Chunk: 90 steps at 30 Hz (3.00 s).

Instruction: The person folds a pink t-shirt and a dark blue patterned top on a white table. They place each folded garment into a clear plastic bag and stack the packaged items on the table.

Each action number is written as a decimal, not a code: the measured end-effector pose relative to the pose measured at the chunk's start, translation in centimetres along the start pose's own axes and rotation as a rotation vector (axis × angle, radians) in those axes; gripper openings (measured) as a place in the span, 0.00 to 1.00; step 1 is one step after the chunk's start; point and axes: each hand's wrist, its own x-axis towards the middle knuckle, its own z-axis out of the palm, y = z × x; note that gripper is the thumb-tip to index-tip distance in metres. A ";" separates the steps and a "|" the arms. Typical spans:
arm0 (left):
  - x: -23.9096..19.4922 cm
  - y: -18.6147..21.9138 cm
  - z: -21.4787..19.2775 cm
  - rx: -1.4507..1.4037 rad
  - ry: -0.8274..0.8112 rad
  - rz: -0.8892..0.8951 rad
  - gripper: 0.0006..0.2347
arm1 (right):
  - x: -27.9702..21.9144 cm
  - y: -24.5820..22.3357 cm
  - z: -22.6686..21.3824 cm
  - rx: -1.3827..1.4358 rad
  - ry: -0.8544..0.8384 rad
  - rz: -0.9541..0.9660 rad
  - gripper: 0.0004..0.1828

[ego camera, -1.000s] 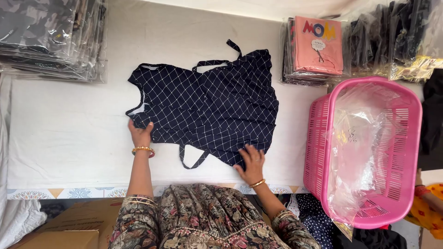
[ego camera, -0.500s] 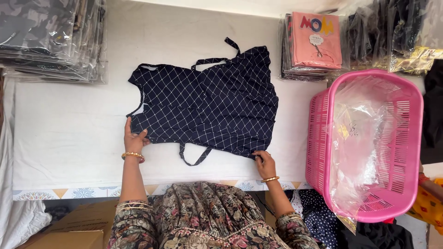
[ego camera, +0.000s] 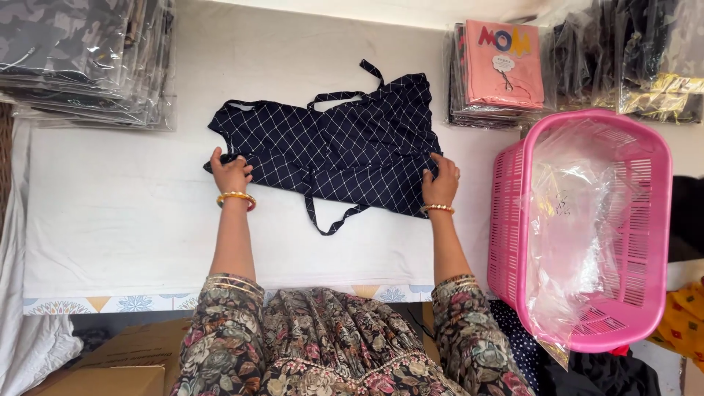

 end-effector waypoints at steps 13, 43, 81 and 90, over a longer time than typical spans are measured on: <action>-1.9 -6.4 0.0 1.533 -0.393 0.541 0.27 | -14.4 -7.7 7.9 -0.120 -0.838 -0.217 0.26; 5.5 -0.3 14.4 0.787 -0.323 0.738 0.12 | 4.0 -13.5 6.7 0.207 -0.428 -0.315 0.13; 2.2 -3.5 -4.5 1.645 -0.386 0.887 0.38 | -7.7 -0.6 0.0 -0.138 -0.220 -0.138 0.36; 3.9 -2.7 -3.4 1.685 -0.117 1.109 0.32 | -7.8 4.3 3.1 -0.351 -0.012 -0.232 0.18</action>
